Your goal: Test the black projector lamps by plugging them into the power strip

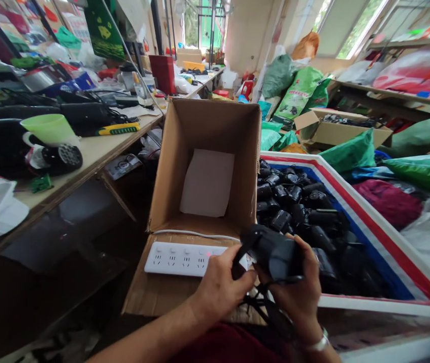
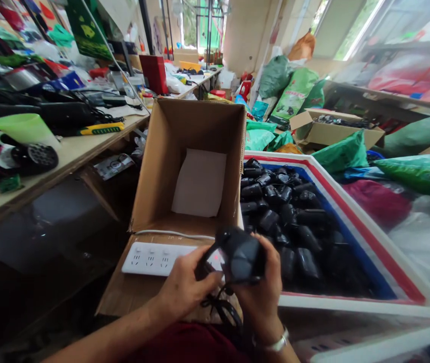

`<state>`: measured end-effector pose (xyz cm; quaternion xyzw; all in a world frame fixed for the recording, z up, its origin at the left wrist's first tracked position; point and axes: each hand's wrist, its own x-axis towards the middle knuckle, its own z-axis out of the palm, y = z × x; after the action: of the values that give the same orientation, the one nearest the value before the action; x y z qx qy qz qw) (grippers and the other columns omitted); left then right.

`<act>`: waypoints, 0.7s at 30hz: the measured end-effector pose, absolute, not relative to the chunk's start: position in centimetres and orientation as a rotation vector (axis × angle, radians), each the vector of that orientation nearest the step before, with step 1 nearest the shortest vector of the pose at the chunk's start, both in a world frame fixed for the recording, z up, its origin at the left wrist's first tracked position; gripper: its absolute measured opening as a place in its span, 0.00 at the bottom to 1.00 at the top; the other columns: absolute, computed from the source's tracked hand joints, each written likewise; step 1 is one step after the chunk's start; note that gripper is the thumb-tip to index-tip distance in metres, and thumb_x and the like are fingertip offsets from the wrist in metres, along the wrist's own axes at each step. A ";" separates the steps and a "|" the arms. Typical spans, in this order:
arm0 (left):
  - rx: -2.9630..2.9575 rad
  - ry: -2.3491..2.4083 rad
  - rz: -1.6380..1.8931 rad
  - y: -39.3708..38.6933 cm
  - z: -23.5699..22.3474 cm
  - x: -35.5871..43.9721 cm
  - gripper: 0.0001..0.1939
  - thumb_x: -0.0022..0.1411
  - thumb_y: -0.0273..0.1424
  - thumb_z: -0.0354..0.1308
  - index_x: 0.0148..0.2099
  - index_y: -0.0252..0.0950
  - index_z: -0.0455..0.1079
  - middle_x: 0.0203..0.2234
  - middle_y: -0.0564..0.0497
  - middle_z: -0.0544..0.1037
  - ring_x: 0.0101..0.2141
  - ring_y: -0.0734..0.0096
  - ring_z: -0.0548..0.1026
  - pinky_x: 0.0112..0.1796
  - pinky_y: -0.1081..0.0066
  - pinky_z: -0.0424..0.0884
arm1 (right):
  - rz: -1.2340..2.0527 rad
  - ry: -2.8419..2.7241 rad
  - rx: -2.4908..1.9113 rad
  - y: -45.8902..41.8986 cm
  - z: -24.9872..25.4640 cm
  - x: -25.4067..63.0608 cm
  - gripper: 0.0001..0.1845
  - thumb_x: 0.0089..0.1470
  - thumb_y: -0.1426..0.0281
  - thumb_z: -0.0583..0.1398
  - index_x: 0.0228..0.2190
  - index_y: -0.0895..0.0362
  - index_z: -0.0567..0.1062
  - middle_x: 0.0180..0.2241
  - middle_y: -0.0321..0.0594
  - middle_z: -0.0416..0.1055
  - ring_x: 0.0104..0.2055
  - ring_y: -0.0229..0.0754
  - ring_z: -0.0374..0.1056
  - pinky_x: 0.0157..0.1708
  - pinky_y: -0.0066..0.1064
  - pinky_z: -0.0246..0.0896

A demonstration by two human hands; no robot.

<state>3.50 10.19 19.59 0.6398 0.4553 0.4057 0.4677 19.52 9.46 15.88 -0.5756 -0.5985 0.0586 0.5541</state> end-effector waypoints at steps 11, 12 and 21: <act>1.271 1.169 1.104 13.8 21.7 1.5 0.13 0.50 0.33 0.62 0.37 0.34 0.65 0.21 0.56 0.71 0.21 0.74 0.71 0.23 0.74 0.68 | 1.659 -1.395 -0.886 9.2 14.1 21.8 0.42 0.42 0.64 0.68 0.56 0.50 0.57 0.46 0.44 0.65 0.46 0.46 0.64 0.42 0.36 0.62; 1.237 1.163 1.117 13.8 21.8 1.4 0.13 0.49 0.33 0.62 0.36 0.34 0.65 0.22 0.56 0.71 0.21 0.74 0.72 0.23 0.74 0.69 | 1.665 -1.474 -0.918 8.8 13.4 21.2 0.44 0.39 0.64 0.69 0.56 0.51 0.58 0.42 0.42 0.67 0.40 0.44 0.65 0.37 0.33 0.62; 1.147 1.174 1.122 12.8 22.2 1.2 0.14 0.49 0.31 0.63 0.37 0.33 0.66 0.20 0.57 0.71 0.19 0.77 0.72 0.19 0.79 0.69 | 1.163 -1.791 -1.314 8.7 9.7 14.1 0.11 0.54 0.65 0.56 0.25 0.58 0.71 0.25 0.39 0.70 0.27 0.40 0.65 0.28 0.30 0.60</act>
<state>1.24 12.78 22.24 0.4837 0.4951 0.4732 0.5450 14.09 8.74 9.72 -0.4978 -0.6788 0.4406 0.3119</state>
